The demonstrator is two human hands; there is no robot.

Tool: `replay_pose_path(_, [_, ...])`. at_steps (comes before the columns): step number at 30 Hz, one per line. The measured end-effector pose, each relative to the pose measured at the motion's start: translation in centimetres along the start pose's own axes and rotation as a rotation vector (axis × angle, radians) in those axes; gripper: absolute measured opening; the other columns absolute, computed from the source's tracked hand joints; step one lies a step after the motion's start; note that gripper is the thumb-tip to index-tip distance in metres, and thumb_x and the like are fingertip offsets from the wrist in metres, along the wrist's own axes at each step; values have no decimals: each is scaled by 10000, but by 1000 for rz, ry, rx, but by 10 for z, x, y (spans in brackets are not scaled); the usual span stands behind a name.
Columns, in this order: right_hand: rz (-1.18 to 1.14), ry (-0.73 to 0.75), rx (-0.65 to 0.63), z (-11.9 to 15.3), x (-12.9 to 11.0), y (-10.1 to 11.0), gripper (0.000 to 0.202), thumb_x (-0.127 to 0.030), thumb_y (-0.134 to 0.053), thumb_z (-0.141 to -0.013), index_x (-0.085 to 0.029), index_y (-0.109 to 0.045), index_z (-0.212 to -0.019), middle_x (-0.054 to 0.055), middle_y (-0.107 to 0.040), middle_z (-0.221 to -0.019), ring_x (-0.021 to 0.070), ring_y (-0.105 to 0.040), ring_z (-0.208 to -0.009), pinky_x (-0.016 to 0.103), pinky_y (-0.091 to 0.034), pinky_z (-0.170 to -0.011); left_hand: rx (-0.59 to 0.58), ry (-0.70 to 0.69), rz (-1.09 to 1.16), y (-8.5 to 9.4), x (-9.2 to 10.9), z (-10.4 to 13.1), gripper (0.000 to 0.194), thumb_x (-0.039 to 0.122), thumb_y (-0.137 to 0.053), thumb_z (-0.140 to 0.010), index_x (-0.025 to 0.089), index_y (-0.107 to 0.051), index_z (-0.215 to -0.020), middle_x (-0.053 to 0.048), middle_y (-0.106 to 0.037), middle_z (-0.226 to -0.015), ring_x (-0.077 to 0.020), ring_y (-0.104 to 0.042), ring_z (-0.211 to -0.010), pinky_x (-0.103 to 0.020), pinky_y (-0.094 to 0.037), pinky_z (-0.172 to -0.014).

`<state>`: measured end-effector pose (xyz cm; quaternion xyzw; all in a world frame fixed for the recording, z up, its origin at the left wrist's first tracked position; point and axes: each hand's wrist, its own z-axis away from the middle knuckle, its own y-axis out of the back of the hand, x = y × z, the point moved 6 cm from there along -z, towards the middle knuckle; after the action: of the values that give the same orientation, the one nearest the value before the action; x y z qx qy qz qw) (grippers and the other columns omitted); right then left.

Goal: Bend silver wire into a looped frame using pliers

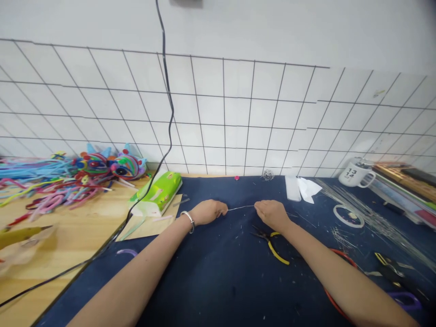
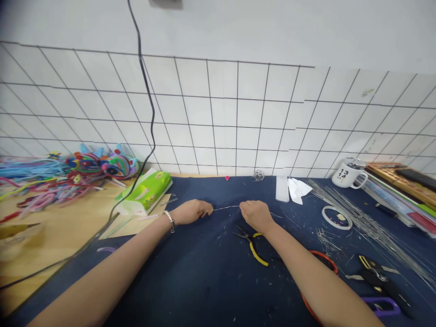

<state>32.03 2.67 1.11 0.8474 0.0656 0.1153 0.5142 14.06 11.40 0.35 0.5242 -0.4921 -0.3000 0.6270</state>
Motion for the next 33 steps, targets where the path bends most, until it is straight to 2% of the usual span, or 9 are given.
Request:
replay_pose_path(5, [26, 33, -13, 2, -1, 2, 247, -199, -359, -861, -151, -583, -767, 51, -585, -671, 135, -495, -669, 255, -263, -635, -33, -55, 46, 1, 7, 0, 308, 14, -365, -686, 185, -587, -813, 22, -586, -696, -87, -488, -583, -176, -348, -583])
replay_pose_path(10, [13, 87, -56, 4, -3, 4, 214, -168, -365, -844, -158, -558, -750, 42, -581, -689, 133, -487, -665, 253, -261, -626, -19, -37, 69, 5, 2, 2, 315, 19, -383, -692, 186, -601, -847, 9, -598, -755, -97, -507, -638, -189, -364, -635])
replay_pose_path(17, [-68, 142, -97, 9, 6, 2, 206, -196, -384, -844, -171, -555, -731, 23, -574, -667, 123, -494, -650, 229, -271, -598, 17, 86, 119, 3, -5, 1, 288, 204, -315, -860, 182, -567, -996, 1, -625, -767, -96, -551, -628, -192, -408, -638])
replay_pose_path(21, [-97, 137, -112, 11, 11, 0, 206, -211, -379, -853, -175, -569, -782, 28, -586, -690, 128, -508, -669, 227, -280, -604, 16, 123, 167, -1, -6, 1, 288, 254, -318, -870, 172, -568, -987, -4, -630, -827, -68, -530, -517, -177, -415, -548])
replay_pose_path(26, [-109, 120, -136, 10, 14, -3, 224, -215, -365, -861, -169, -574, -793, 35, -594, -706, 132, -522, -687, 228, -293, -615, 22, 134, 202, -2, -10, 2, 261, 293, -385, -853, 159, -597, -927, -12, -622, -807, -72, -540, -522, -182, -421, -553])
replay_pose_path(28, [-113, 113, -143, 10, 14, -4, 228, -220, -364, -862, -169, -577, -795, 37, -598, -711, 134, -526, -692, 228, -299, -619, 27, 125, 199, -1, -11, 1, 243, 291, -404, -848, 166, -605, -903, -10, -622, -801, -81, -548, -556, -190, -424, -585])
replay_pose_path(33, [-139, 104, -161, 10, 13, -5, 238, -228, -366, -862, -178, -590, -800, 39, -611, -727, 136, -541, -711, 223, -324, -638, 42, 82, 173, 2, -10, 0, 194, 265, -445, -835, 179, -618, -852, -22, -622, -869, -131, -554, -802, -228, -404, -760])
